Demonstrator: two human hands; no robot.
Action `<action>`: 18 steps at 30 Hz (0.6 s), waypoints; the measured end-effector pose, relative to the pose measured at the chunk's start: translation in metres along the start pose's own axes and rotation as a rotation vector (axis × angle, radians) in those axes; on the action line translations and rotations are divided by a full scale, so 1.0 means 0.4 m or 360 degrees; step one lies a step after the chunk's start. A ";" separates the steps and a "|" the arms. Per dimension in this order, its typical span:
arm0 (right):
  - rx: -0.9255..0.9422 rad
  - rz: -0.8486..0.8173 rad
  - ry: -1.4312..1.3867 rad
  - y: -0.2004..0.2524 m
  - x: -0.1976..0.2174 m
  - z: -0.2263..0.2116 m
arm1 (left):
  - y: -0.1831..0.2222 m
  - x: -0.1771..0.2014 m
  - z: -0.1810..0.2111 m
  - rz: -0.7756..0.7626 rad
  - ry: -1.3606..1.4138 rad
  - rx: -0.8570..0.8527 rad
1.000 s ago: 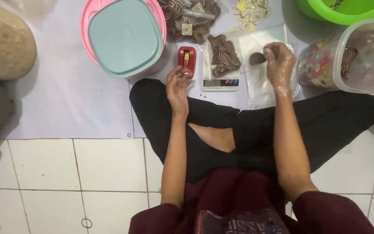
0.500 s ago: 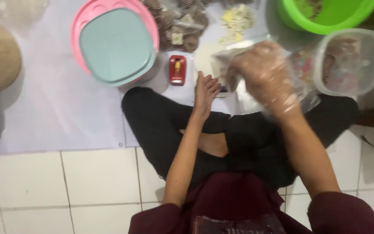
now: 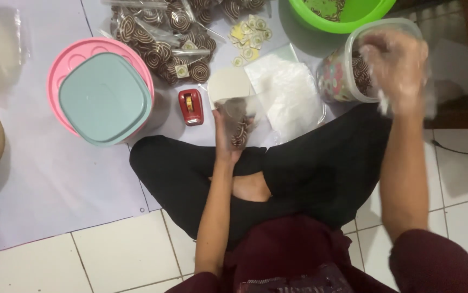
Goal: Packaging spiral-patterned cookies into small plastic bags while sitting on the floor.
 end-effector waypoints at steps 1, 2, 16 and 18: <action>-0.0413 -0.0309 0.0023 0.001 -0.044 0.108 | -0.009 0.015 0.004 -0.0005 0.0097 -0.0001; -0.0820 -0.0636 0.0032 0.023 -0.087 0.211 | -0.015 0.033 0.008 -0.0005 0.0194 0.0000; -0.0935 -0.1088 0.0395 0.111 -0.231 0.426 | -0.008 0.074 0.134 0.0098 0.0217 -0.0373; -0.1072 -0.1054 0.0425 0.117 -0.186 0.423 | 0.003 0.043 0.135 0.0016 0.0287 -0.0376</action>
Point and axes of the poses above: each hand's wrist, its own y-axis away from the middle knuckle, its own x-axis out of the back of the hand, z = x × y, the point moved 7 cm from there along -y, towards the middle knuckle, and after that the axes turned 2 degrees about -y, right-handed, at the moved point
